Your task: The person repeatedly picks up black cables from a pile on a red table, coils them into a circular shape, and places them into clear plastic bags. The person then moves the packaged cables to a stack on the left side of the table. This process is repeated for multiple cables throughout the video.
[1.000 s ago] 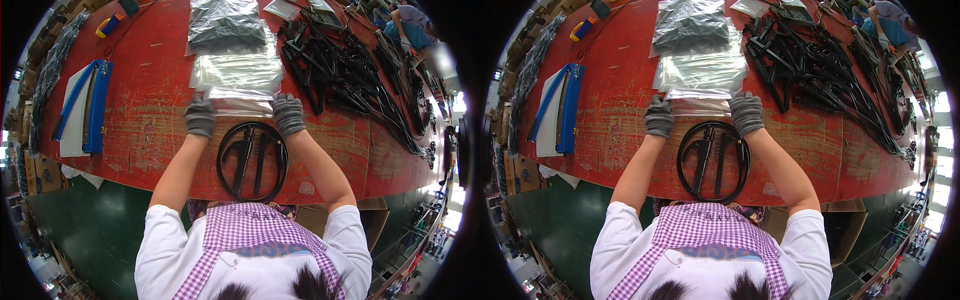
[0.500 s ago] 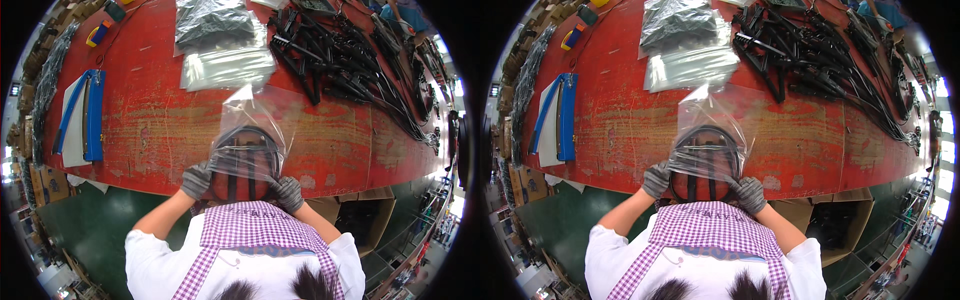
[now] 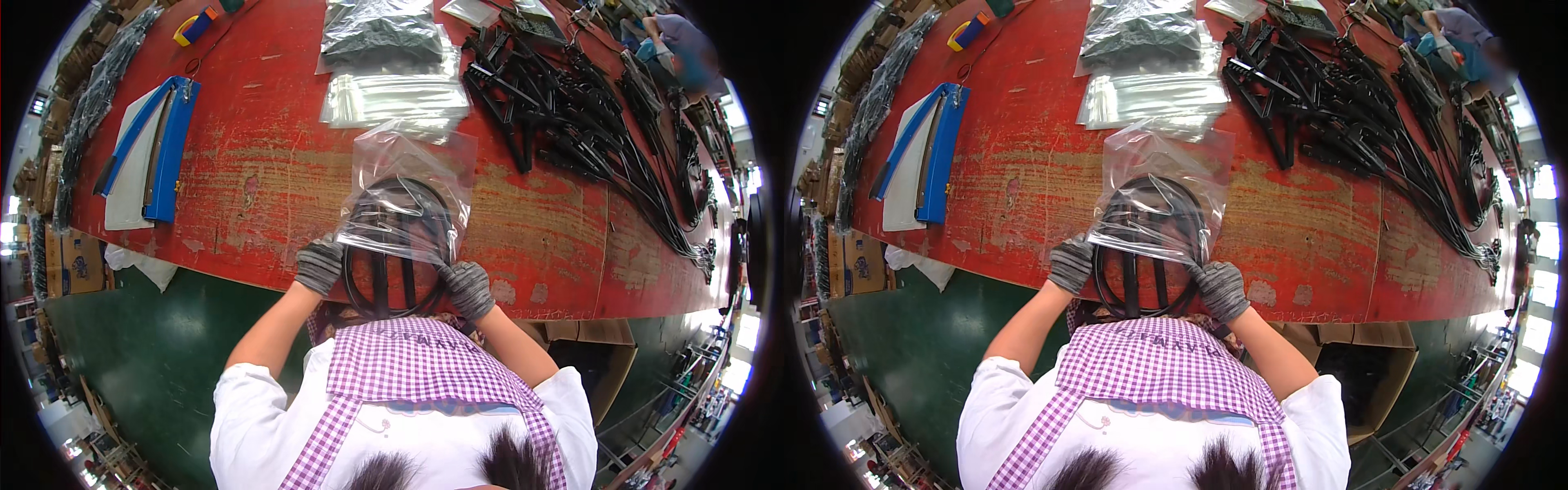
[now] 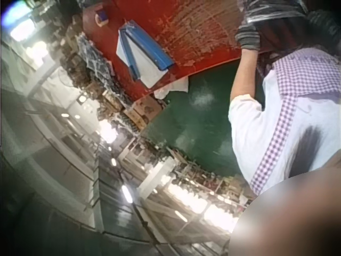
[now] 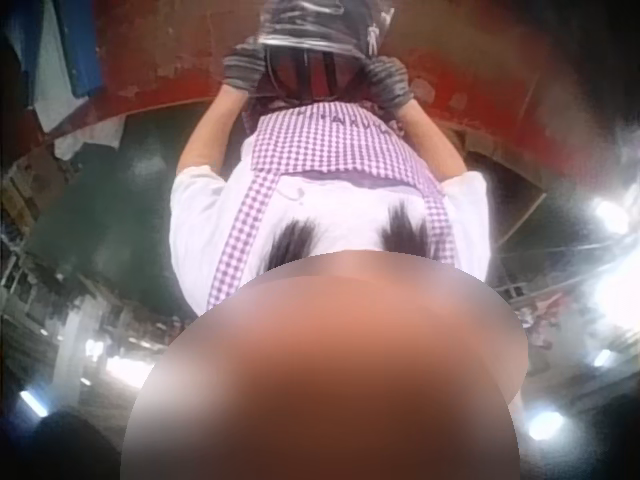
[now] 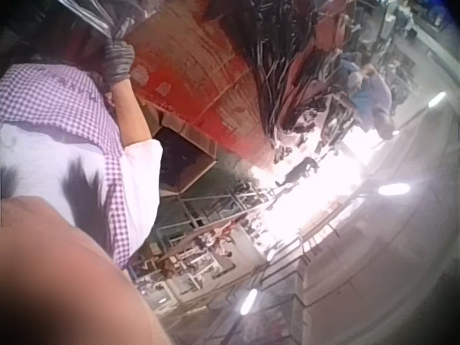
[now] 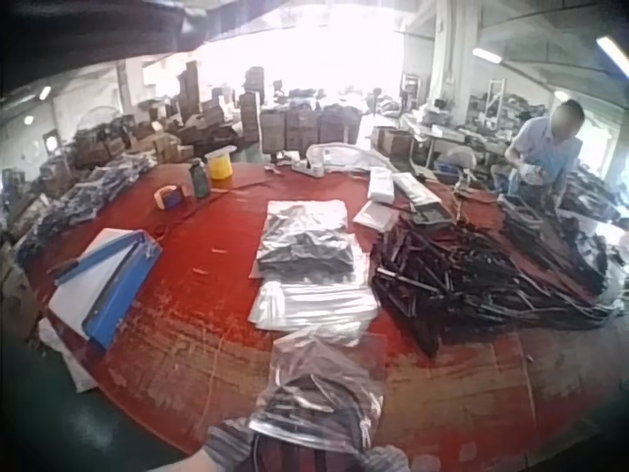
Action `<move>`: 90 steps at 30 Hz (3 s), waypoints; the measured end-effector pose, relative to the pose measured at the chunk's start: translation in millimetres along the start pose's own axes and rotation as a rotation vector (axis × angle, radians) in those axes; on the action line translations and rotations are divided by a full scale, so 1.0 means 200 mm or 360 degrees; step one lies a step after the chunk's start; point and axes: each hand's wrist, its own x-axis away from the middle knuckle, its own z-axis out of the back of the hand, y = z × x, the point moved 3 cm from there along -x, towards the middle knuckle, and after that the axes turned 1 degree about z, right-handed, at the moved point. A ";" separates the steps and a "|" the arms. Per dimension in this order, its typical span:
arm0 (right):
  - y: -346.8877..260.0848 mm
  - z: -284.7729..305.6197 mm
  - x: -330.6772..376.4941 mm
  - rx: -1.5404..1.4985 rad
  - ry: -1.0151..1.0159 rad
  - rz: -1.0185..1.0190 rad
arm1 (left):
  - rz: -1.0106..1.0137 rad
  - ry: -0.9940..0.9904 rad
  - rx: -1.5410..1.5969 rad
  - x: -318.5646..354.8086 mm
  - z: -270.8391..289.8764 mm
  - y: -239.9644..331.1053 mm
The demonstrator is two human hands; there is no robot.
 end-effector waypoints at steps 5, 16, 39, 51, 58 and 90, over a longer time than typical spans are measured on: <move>-0.01 0.03 -0.03 0.0049 0.0059 -0.0098 | -0.0116 0.0081 -0.0210 -0.11 0.00 -0.04; -0.09 -0.01 0.29 -0.0544 -0.0420 0.0134 | -0.0228 -0.0091 0.0801 0.19 0.05 0.16; -0.14 1.24 -1.47 -0.1808 0.0307 0.0024 | 0.0604 0.0626 0.2002 -0.19 1.33 -1.04; -0.40 0.41 -1.66 -0.1584 0.0165 0.0312 | 0.0974 0.0563 0.0293 -0.41 0.65 -1.60; -0.19 0.38 -0.91 -0.1116 -0.0462 -0.0201 | 0.0335 0.0722 -0.0559 -0.52 0.37 -1.22; 1.02 0.76 0.42 -0.0145 0.0511 -0.0255 | -0.0923 0.0120 0.1289 -0.80 0.66 0.82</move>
